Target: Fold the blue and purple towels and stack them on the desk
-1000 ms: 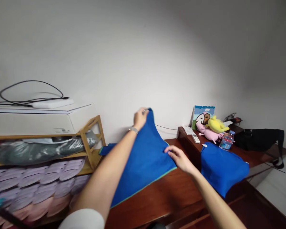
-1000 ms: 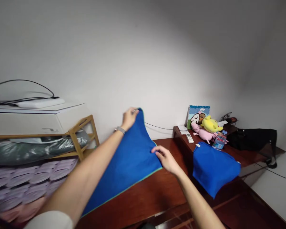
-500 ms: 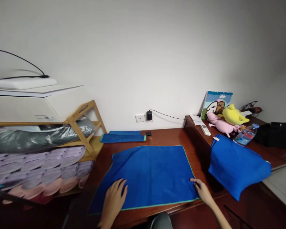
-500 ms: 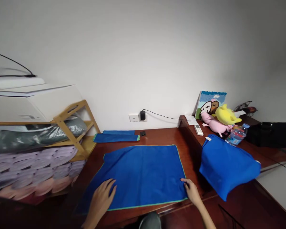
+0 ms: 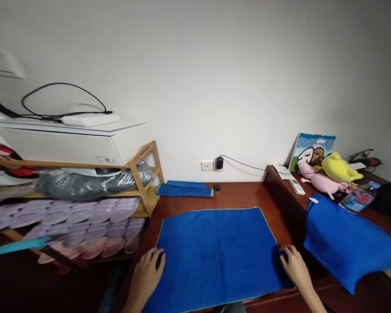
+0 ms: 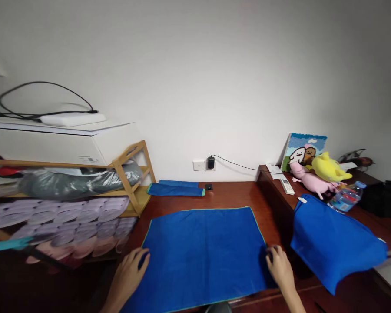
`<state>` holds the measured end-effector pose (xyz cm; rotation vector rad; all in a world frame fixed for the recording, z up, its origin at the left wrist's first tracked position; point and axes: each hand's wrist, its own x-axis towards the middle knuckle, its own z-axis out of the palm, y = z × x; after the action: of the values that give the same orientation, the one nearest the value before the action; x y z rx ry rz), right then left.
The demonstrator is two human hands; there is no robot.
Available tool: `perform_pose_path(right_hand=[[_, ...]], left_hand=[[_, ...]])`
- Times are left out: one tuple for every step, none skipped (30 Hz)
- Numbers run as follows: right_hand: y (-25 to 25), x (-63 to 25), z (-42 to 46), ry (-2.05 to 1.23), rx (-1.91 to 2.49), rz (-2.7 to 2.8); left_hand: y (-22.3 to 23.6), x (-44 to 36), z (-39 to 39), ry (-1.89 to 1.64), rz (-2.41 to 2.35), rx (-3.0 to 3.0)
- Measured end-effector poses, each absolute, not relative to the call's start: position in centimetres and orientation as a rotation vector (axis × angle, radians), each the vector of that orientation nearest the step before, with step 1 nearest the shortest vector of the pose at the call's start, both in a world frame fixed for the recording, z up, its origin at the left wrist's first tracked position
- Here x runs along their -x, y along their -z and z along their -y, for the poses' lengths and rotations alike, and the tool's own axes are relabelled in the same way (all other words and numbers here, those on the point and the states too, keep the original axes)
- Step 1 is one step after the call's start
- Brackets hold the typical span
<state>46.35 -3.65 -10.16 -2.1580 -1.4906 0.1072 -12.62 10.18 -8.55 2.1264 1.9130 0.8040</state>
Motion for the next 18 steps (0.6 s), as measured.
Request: perform_pose_path(right_hand=[[9.7, -45.6, 1.8, -0.087, 2.143, 1.539], [9.2, -44.7, -0.5, -0.092, 2.115, 1.586], [8.7, -43.9, -3.0, -0.110, 2.086, 1.627], [8.3, -43.1, -5.6, -0.131, 2.069, 1.656], [7.9, -42.5, -8.1, -0.152, 2.060, 1.677], [7.6, -42.1, -10.4, -0.168, 2.058, 1.690], [7.6, -42.0, -12.5, -0.181, 2.055, 1.705], [7.7, -42.1, -14.2, -0.193, 2.052, 1.721], [8.0, -42.4, -15.6, -0.206, 2.057, 1.736], [8.5, -42.8, -16.5, -0.224, 2.071, 1.747], [9.2, -43.3, -17.0, -0.241, 2.092, 1.757], [10.0, -43.8, -17.3, -0.253, 2.114, 1.769], [10.9, -44.2, -17.3, -0.256, 2.132, 1.784], [11.8, -44.7, -17.2, -0.244, 2.141, 1.802], [12.6, -45.0, -17.0, -0.222, 2.140, 1.823], [13.3, -45.3, -16.9, -0.196, 2.134, 1.843], [13.9, -45.5, -16.8, -0.172, 2.131, 1.859], [14.4, -45.7, -16.7, -0.154, 2.135, 1.869]], left_hand=[[7.7, 12.7, -13.0, -0.812, -1.965, -1.999], [6.9, 12.7, -15.9, -0.784, -2.046, -1.827], [6.2, 12.7, -18.8, -0.761, -2.084, -1.748], [5.7, 12.7, -21.5, -0.738, -2.096, -1.693], [5.4, 12.6, -24.0, -0.715, -2.092, -1.650], [5.4, 12.5, -26.1, -0.702, -2.065, -1.637], [5.4, 12.3, -27.9, -0.698, -2.023, -1.631], [5.7, 12.1, -29.3, -0.703, -1.969, -1.631], [6.0, 11.8, -30.3, -0.715, -1.906, -1.639], [6.3, 11.7, -30.9, -0.732, -1.842, -1.649], [6.7, 11.6, -31.4, -0.755, -1.781, -1.660], [7.0, 11.6, -31.6, -0.784, -1.732, -1.670], [7.3, 11.8, -31.6, -0.819, -1.696, -1.682], [7.5, 12.1, -31.6, -0.859, -1.676, -1.694], [7.7, 12.4, -31.4, -0.900, -1.668, -1.707], [7.9, 12.8, -31.3, -0.937, -1.671, -1.722], [8.0, 13.2, -31.0, -0.970, -1.682, -1.738], [8.2, 13.5, -30.8, -0.996, -1.699, -1.753]])
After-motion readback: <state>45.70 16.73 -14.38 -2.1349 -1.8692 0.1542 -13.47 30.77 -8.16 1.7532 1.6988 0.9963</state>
